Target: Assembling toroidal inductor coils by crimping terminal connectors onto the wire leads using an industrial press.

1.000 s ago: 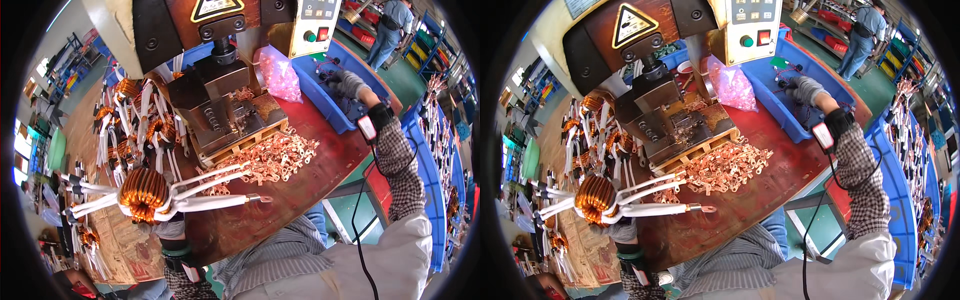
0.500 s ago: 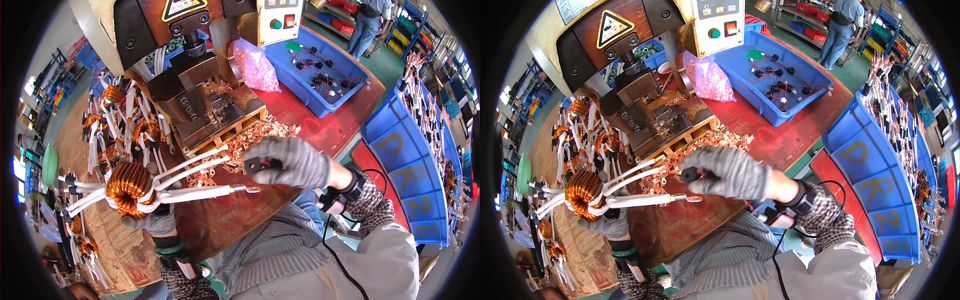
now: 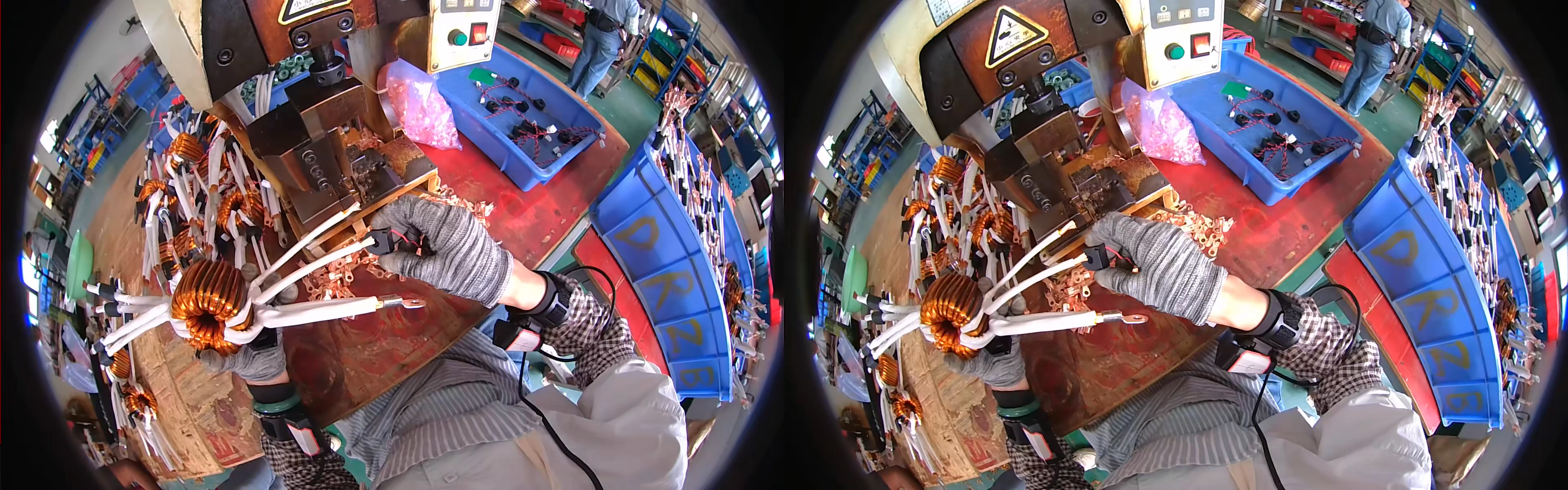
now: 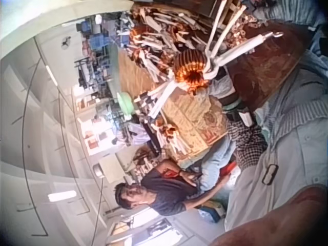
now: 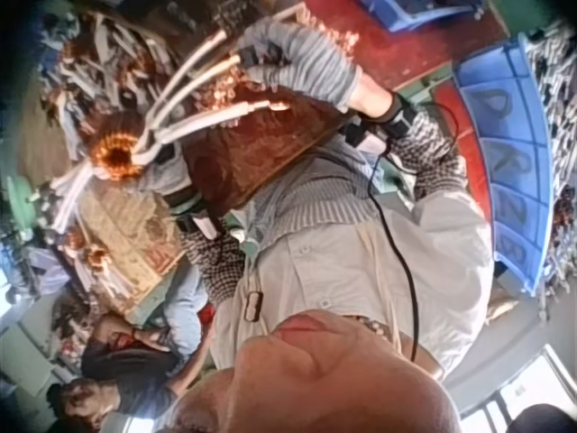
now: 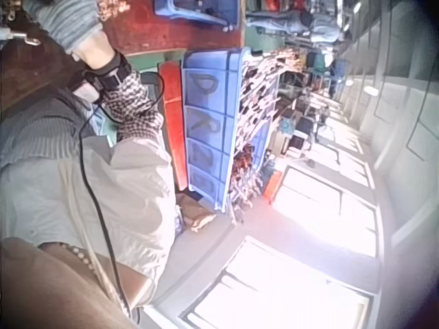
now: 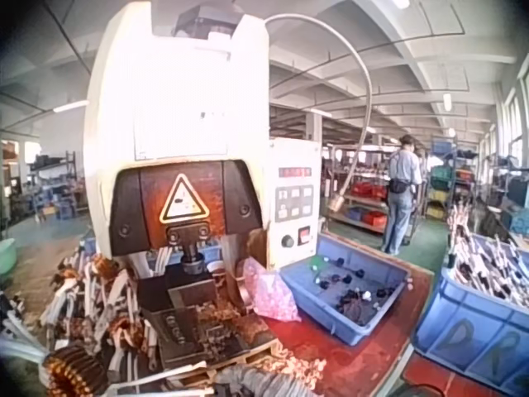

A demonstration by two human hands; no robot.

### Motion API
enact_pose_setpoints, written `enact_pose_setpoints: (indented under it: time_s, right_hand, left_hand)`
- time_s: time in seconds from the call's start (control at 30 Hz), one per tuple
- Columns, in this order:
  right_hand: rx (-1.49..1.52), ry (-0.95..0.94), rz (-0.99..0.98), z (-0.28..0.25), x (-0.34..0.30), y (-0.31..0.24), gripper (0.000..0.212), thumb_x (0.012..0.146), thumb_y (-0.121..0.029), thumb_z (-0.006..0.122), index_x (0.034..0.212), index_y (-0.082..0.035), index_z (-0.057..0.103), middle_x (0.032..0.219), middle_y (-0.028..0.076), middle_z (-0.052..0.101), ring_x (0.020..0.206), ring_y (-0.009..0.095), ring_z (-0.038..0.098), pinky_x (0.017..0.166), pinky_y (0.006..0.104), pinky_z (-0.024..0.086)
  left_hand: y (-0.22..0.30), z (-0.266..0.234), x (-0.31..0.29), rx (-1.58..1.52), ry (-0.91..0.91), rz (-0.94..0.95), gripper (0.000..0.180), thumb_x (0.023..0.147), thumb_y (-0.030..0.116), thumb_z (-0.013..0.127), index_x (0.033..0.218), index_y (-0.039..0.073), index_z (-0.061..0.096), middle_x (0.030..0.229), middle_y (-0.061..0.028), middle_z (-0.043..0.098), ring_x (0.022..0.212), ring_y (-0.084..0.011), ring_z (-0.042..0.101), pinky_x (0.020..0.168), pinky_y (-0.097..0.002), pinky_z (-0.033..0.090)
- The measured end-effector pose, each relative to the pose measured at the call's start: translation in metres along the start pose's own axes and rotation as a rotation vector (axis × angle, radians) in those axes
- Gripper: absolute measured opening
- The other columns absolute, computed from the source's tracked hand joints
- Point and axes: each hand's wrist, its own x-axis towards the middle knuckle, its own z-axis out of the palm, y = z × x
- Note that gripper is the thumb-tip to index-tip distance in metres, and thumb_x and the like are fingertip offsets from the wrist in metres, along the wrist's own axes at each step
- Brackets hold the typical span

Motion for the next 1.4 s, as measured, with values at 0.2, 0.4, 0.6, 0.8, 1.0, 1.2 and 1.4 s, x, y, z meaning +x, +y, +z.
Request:
enact_pose_setpoints:
  time_s: [0.2,0.4,0.6,0.8,1.0,1.2,1.4]
  right_hand:
    - [-0.035,0.058,-0.082,0.0,0.001,-0.003,0.025,0.073,-0.008,0.061,0.095,-0.006,0.05,0.079,0.009,0.054,0.07,0.025,0.055,0.063,0.0325,0.045]
    - [-0.149,0.078,-0.184,-0.001,0.001,0.0,0.031,0.073,-0.01,0.061,0.102,-0.006,0.049,0.085,0.012,0.056,0.076,0.026,0.057,0.066,0.0331,0.046]
    - [-0.133,0.053,-0.142,-0.005,-0.003,0.001,0.034,0.074,-0.012,0.061,0.105,-0.007,0.049,0.088,0.012,0.056,0.076,0.026,0.058,0.066,0.0328,0.047]
    - [-0.195,0.072,-0.176,-0.005,0.001,0.001,0.032,0.076,-0.014,0.06,0.105,-0.007,0.051,0.087,0.012,0.057,0.074,0.026,0.058,0.064,0.0329,0.047]
    - [-0.245,0.061,-0.191,-0.005,-0.001,0.002,0.031,0.076,-0.015,0.059,0.106,-0.008,0.051,0.089,0.012,0.057,0.077,0.026,0.059,0.065,0.0333,0.047]
    - [-0.254,0.081,-0.224,-0.006,0.0,0.001,0.03,0.077,-0.016,0.058,0.106,-0.009,0.052,0.091,0.012,0.057,0.076,0.025,0.059,0.064,0.0335,0.047]
    - [-0.261,0.036,-0.178,-0.008,-0.003,-0.003,0.028,0.077,-0.017,0.058,0.103,-0.009,0.053,0.09,0.011,0.057,0.076,0.025,0.059,0.063,0.0329,0.047]
  left_hand:
    - [-0.001,0.012,0.0,-0.057,0.04,-0.06,0.099,0.056,0.055,0.069,0.128,0.003,0.025,0.123,-0.0245,0.035,0.099,-0.0447,0.045,0.078,-0.0607,0.041]
    - [0.025,-0.025,-0.013,-0.011,0.268,-0.168,0.1,0.057,0.057,0.068,0.128,0.002,0.024,0.122,-0.0244,0.036,0.098,-0.045,0.045,0.077,-0.0591,0.042]
    - [0.008,-0.02,-0.023,1.514,0.526,-0.149,0.098,0.057,0.057,0.067,0.127,0.003,0.026,0.12,-0.0238,0.038,0.095,-0.0438,0.047,0.073,-0.0543,0.046]
    - [0.011,-0.019,-0.025,0.894,0.483,-0.081,0.094,0.06,0.056,0.066,0.128,0.005,0.026,0.119,-0.0256,0.038,0.091,-0.0437,0.049,0.068,-0.0545,0.048]
    - [0.0,0.001,-0.018,0.074,0.459,0.05,0.09,0.063,0.054,0.064,0.128,0.007,0.026,0.122,-0.0264,0.034,0.093,-0.0443,0.049,0.066,-0.0564,0.048]
    - [0.007,0.004,-0.011,0.056,0.235,-0.02,0.088,0.064,0.055,0.061,0.129,0.008,0.026,0.123,-0.025,0.035,0.097,-0.044,0.047,0.072,-0.0577,0.046]
    - [-0.003,0.023,-0.003,-0.022,0.432,0.028,0.092,0.061,0.057,0.062,0.13,0.009,0.024,0.122,-0.025,0.036,0.097,-0.0439,0.047,0.076,-0.0594,0.043]
